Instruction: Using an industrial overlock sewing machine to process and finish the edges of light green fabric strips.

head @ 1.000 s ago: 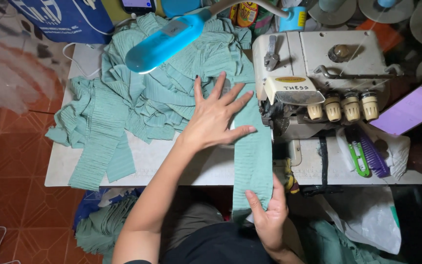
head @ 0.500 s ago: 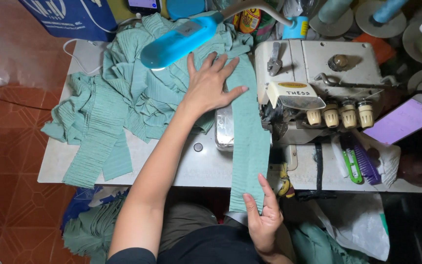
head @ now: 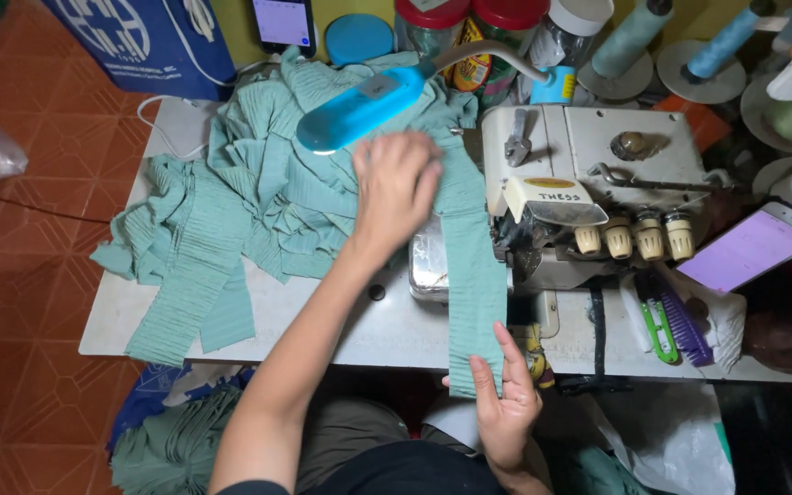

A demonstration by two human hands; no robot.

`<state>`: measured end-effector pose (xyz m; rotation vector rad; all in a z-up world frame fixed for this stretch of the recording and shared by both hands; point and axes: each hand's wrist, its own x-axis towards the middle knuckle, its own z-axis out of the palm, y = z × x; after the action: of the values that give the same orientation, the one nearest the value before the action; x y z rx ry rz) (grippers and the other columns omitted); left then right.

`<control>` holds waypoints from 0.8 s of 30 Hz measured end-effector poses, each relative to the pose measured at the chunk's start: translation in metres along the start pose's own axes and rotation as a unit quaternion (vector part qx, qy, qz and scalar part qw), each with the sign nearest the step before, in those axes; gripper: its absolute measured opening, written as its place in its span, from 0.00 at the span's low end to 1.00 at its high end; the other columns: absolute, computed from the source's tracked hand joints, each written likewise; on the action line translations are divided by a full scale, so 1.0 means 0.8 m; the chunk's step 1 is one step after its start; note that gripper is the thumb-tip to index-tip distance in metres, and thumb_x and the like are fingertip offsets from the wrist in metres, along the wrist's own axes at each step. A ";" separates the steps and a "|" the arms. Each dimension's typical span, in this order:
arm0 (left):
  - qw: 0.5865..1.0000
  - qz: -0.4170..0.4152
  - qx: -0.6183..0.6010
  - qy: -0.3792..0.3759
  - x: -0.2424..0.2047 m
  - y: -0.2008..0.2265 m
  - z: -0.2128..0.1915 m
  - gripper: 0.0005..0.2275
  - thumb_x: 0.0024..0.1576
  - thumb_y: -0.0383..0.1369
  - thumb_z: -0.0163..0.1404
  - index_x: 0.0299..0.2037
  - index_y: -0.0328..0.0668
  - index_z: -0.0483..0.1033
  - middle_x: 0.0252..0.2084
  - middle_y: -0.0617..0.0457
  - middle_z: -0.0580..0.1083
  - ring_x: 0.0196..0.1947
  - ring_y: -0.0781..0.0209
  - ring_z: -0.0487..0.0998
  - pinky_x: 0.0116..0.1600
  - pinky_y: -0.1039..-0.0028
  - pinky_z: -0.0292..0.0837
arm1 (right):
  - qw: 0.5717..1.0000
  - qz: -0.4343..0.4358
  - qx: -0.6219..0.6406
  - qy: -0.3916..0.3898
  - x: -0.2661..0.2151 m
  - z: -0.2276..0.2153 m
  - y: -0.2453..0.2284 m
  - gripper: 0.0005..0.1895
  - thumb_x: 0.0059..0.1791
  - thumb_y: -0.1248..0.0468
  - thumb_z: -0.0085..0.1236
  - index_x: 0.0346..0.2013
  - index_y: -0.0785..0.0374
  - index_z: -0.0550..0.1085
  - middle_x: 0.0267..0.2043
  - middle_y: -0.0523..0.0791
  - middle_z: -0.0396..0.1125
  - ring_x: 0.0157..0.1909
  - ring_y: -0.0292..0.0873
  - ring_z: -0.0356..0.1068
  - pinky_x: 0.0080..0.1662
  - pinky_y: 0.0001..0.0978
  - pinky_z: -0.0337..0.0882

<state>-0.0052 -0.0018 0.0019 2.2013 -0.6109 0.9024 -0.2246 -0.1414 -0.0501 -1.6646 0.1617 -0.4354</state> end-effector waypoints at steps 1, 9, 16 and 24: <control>1.000 0.002 -0.001 -0.002 -0.008 0.016 -0.011 0.06 0.59 0.33 0.41 0.37 0.44 0.70 0.42 0.53 0.71 0.46 0.52 0.68 0.54 0.57 0.51 | 1.000 0.001 0.001 0.003 0.004 0.002 0.001 0.25 0.47 0.68 0.52 0.60 0.67 0.64 0.49 0.52 0.72 0.25 0.43 0.79 0.33 0.22 0.79; 0.955 0.158 -0.042 -0.246 -0.069 0.063 -0.046 0.26 0.56 0.57 0.38 0.49 0.41 0.69 0.61 0.44 0.67 0.64 0.46 0.65 0.59 0.40 0.50 | 0.998 0.030 0.057 0.020 0.025 0.012 0.011 0.24 0.48 0.71 0.50 0.59 0.72 0.63 0.61 0.52 0.62 0.32 0.38 0.71 0.34 0.29 0.82; 0.953 0.118 -0.008 -0.278 -0.052 0.039 -0.026 0.32 0.52 0.62 0.36 0.53 0.43 0.68 0.67 0.44 0.60 0.69 0.41 0.55 0.60 0.32 0.45 | 1.000 0.005 -0.011 -0.008 0.051 0.012 0.006 0.22 0.51 0.66 0.49 0.60 0.68 0.65 0.23 0.49 0.72 0.26 0.38 0.75 0.37 0.20 0.72; 0.936 0.053 0.022 -0.347 -0.015 0.019 -0.012 0.33 0.49 0.63 0.39 0.56 0.46 0.66 0.68 0.38 0.55 0.70 0.39 0.47 0.63 0.32 0.33 | 0.997 -0.037 -0.063 -0.025 0.076 0.010 0.003 0.17 0.53 0.66 0.44 0.57 0.66 0.69 0.32 0.46 0.73 0.16 0.33 0.63 0.25 0.20 0.66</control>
<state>-0.0263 -0.0030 0.0041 2.5363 -1.0434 0.1508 -0.1658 -0.1556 -0.0417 -1.8074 0.0925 -0.4463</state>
